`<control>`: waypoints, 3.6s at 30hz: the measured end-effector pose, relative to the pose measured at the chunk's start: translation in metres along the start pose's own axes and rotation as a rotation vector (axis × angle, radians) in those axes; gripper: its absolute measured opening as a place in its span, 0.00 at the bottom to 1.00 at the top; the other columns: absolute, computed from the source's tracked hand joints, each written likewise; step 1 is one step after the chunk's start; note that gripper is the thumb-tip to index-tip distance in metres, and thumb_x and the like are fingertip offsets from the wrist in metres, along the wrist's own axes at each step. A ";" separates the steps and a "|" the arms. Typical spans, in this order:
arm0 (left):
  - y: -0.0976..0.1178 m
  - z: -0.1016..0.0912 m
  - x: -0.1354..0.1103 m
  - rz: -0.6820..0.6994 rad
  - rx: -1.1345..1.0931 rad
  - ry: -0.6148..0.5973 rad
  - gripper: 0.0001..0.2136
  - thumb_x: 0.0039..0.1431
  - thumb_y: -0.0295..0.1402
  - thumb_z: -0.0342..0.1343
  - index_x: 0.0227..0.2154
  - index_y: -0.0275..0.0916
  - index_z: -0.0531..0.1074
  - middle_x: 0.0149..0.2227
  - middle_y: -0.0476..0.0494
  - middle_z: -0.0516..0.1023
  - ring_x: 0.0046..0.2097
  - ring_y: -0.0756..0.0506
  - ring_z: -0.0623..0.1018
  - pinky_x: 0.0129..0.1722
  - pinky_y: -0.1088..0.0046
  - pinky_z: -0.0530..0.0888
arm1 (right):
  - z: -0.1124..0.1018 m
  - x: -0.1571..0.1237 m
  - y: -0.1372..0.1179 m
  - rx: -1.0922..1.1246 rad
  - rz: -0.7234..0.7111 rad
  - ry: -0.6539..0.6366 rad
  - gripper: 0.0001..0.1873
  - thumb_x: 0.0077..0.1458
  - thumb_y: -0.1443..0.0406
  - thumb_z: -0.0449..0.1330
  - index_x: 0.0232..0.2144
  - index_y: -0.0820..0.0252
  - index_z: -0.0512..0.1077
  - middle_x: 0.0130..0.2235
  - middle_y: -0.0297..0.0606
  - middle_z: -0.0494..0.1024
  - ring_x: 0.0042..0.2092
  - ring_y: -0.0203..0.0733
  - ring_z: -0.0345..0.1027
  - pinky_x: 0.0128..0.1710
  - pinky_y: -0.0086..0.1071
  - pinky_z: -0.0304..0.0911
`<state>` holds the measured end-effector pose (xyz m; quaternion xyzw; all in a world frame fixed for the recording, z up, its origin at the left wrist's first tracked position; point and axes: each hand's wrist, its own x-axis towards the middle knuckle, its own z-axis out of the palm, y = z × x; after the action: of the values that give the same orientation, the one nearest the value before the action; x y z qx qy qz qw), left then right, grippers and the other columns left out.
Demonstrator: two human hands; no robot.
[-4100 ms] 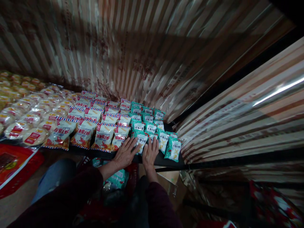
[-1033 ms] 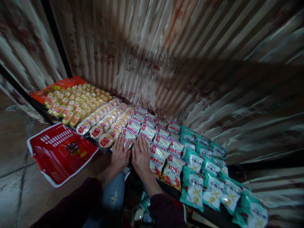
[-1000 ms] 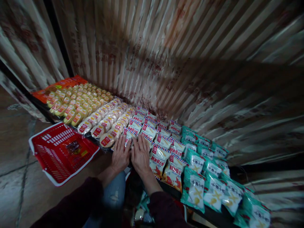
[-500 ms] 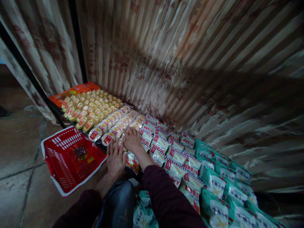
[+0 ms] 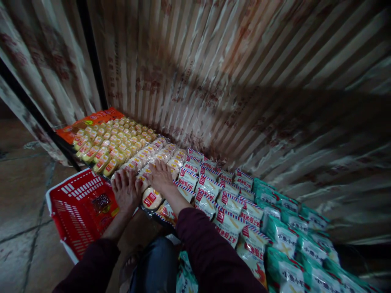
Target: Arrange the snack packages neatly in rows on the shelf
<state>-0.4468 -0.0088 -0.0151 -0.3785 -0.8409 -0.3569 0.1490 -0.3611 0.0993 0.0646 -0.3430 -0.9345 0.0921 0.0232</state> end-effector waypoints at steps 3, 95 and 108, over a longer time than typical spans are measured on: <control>-0.002 0.003 0.001 0.015 0.009 -0.022 0.25 0.67 0.40 0.40 0.62 0.32 0.57 0.67 0.32 0.50 0.69 0.35 0.41 0.64 0.47 0.46 | 0.000 0.001 0.002 -0.007 -0.016 0.019 0.28 0.65 0.52 0.43 0.63 0.55 0.57 0.68 0.41 0.49 0.69 0.52 0.37 0.65 0.48 0.38; 0.146 -0.006 -0.149 0.266 -0.206 -0.050 0.32 0.64 0.29 0.49 0.67 0.44 0.42 0.69 0.37 0.39 0.68 0.31 0.46 0.61 0.44 0.53 | -0.031 -0.045 0.144 -0.127 0.265 0.189 0.12 0.59 0.67 0.53 0.35 0.56 0.77 0.39 0.41 0.79 0.46 0.44 0.66 0.58 0.41 0.42; 0.152 0.002 -0.142 0.287 -0.235 -0.027 0.30 0.64 0.28 0.46 0.67 0.44 0.44 0.68 0.40 0.45 0.68 0.33 0.48 0.63 0.46 0.51 | -0.033 -0.045 0.145 -0.111 0.311 0.297 0.12 0.60 0.67 0.51 0.34 0.57 0.76 0.40 0.41 0.79 0.47 0.44 0.65 0.59 0.42 0.38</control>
<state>-0.2393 -0.0126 -0.0166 -0.5140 -0.7329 -0.4226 0.1421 -0.2303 0.1838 0.0705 -0.4937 -0.8602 -0.0088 0.1272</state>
